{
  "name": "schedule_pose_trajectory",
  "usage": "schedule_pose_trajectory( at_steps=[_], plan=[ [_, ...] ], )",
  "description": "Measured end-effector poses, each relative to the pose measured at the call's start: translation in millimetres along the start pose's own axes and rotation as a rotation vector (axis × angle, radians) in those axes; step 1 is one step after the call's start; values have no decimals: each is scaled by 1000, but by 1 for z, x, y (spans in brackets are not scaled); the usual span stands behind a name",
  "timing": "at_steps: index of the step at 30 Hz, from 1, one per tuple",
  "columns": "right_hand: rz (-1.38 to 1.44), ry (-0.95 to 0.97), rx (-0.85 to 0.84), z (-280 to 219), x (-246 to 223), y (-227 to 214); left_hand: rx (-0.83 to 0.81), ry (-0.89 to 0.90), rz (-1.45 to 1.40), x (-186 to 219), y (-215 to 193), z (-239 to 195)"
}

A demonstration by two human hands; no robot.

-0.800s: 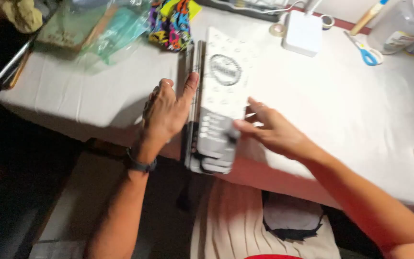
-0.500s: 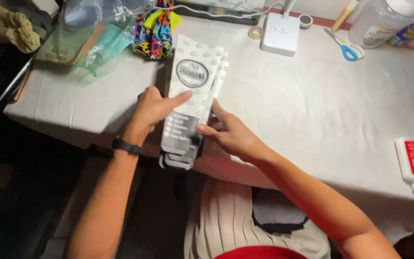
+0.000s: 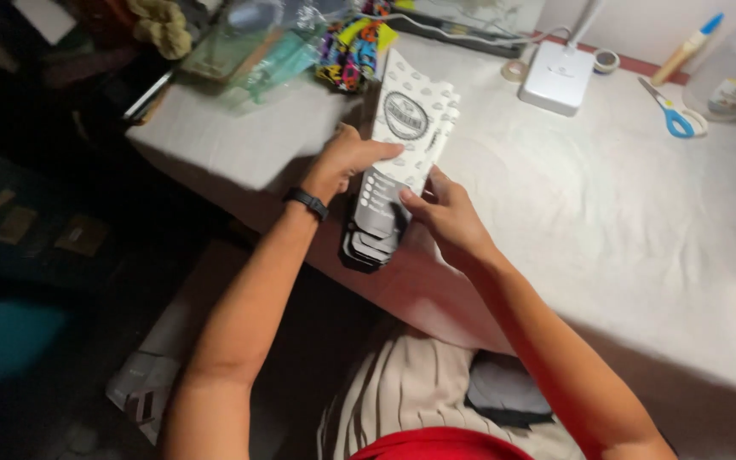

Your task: Folding and stacking paper shawarma wraps at a workspace.

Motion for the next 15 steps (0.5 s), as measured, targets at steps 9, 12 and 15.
schedule_pose_trajectory(
  at_steps=[9, 12, 15],
  plan=[
    [58, -116, 58, 5, 17, -13, -47, 126, 4, -25, 11, 38],
    [128, -35, 106, 7, 18, -12, -54, 181, -89, -28, 19, 41],
    [252, 6, 167, 19, 34, -38, -87, 197, -112, -32, 39, 54]
  ],
)
Point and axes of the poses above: each hand's wrist, its own z-axis towards the middle knuckle, its own y-axis out of the palm, x = y × z, the point moved 10 cm from there along z, towards the middle knuckle, and after that the axes turned 6 degrees about y, right-handed, at the moved point
